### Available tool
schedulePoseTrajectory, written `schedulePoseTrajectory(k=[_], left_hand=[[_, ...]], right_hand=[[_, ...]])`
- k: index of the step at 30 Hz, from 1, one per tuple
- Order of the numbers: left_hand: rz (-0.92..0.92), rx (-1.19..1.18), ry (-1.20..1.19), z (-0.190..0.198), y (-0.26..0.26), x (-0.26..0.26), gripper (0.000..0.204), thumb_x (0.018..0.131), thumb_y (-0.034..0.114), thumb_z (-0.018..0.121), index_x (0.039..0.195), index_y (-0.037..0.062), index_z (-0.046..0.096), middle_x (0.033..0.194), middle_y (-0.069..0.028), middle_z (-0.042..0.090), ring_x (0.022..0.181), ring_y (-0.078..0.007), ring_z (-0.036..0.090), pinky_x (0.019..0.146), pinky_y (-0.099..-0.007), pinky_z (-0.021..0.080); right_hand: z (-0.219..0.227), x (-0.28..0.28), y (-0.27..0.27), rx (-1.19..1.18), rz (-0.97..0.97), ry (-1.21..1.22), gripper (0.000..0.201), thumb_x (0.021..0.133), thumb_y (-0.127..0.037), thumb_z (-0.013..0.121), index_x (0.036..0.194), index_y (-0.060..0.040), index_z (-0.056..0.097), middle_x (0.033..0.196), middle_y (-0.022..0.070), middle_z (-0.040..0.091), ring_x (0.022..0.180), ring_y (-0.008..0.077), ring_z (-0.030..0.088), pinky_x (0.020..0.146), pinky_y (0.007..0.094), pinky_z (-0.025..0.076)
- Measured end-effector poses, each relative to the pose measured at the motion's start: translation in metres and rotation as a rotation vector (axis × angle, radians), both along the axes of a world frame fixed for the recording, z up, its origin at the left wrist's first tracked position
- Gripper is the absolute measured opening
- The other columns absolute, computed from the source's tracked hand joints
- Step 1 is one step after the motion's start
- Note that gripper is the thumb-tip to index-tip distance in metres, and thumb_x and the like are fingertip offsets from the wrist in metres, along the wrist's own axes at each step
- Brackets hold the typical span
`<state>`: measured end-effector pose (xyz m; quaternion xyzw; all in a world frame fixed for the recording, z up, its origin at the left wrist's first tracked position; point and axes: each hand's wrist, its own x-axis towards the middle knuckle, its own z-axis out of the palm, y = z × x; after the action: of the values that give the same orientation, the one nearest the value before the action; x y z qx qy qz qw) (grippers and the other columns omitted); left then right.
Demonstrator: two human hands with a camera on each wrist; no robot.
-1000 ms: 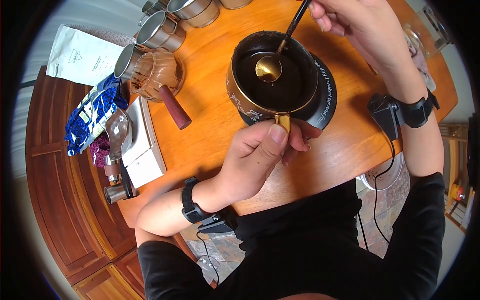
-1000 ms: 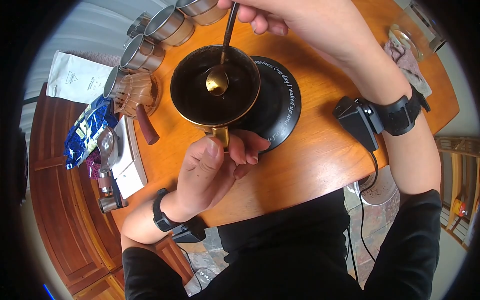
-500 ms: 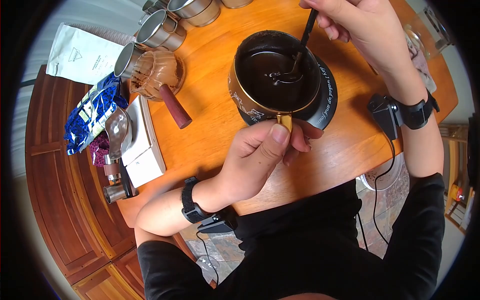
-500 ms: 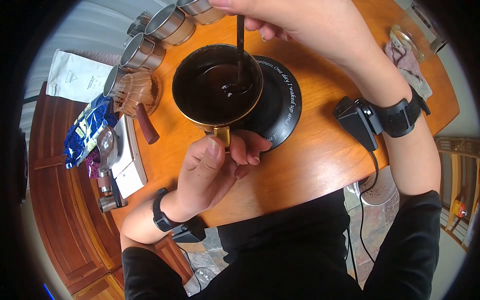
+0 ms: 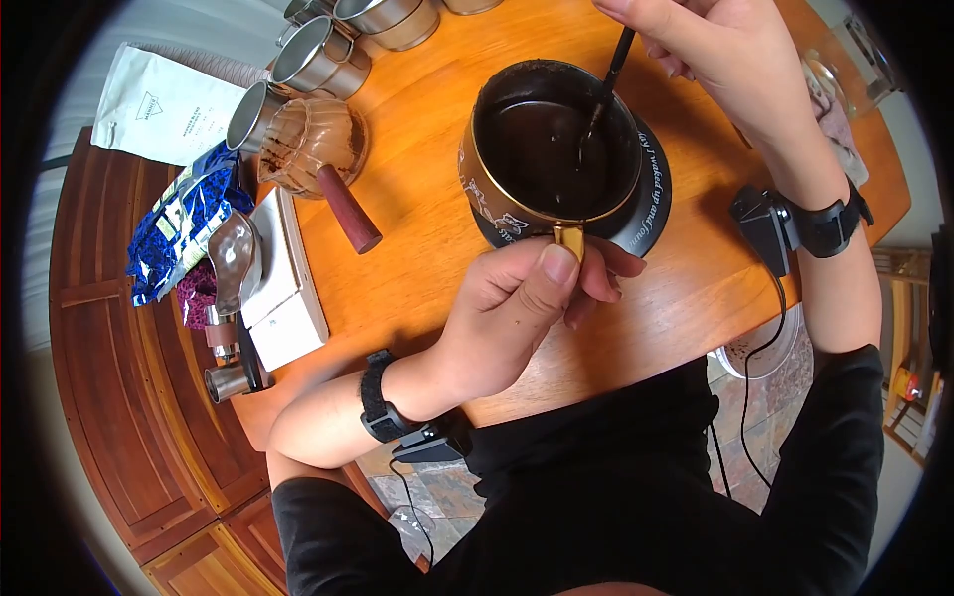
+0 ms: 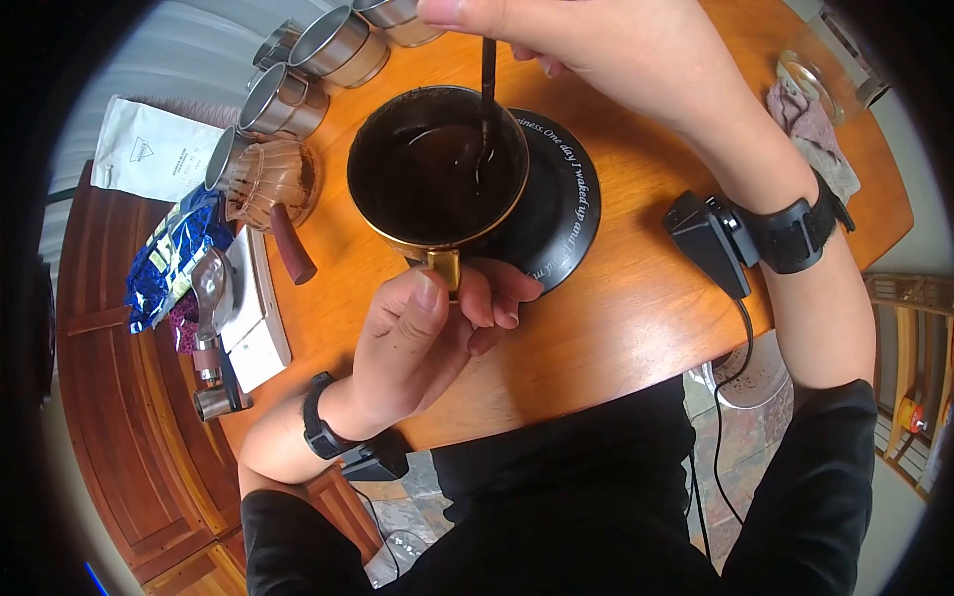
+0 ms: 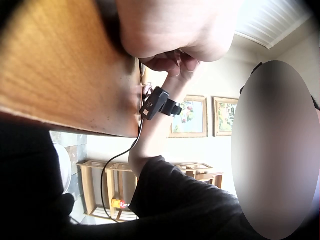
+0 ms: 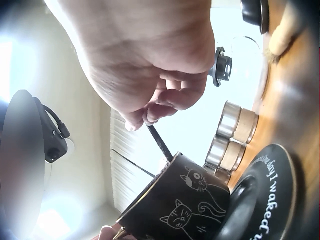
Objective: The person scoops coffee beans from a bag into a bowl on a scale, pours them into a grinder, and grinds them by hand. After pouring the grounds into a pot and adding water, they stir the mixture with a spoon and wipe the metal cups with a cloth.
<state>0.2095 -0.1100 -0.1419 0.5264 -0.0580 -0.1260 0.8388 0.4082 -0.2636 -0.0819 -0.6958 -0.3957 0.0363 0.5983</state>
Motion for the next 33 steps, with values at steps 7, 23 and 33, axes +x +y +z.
schedulePoseTrajectory(k=[7,23,33], left_hand=[[-0.011,-0.002,-0.001,-0.001,0.001,0.000,0.040,0.103,0.040,0.040,0.098,0.0051,0.058,0.120,-0.0200,0.057,0.095,-0.0134,0.050,0.073,-0.0248,0.036],[-0.011,-0.016,0.003,-0.001,0.001,0.000,0.038,0.104,0.038,0.041,0.098,0.0051,0.058,0.121,-0.0201,0.057,0.096,-0.0136,0.050,0.073,-0.0247,0.036],[-0.015,-0.024,0.014,-0.001,0.002,0.000,0.037,0.103,0.038,0.042,0.099,0.0055,0.059,0.122,-0.0197,0.057,0.097,-0.0135,0.050,0.074,-0.0248,0.036]], right_hand=[[-0.004,0.003,0.001,0.061,0.002,-0.148,0.031,0.085,-0.014,0.075,0.063,-0.0089,0.054,0.057,-0.0067,0.052,0.051,-0.0008,0.044,0.047,0.0165,0.033],[-0.003,0.002,0.001,-0.060,-0.021,-0.066,0.037,0.088,-0.018,0.074,0.061,-0.0094,0.050,0.058,-0.0086,0.046,0.055,0.0001,0.037,0.048,0.0188,0.031],[-0.003,0.008,0.001,-0.151,0.194,0.175,0.015,0.093,-0.017,0.066,0.087,-0.0037,0.067,0.067,-0.0043,0.060,0.056,0.0021,0.051,0.051,0.0164,0.040]])
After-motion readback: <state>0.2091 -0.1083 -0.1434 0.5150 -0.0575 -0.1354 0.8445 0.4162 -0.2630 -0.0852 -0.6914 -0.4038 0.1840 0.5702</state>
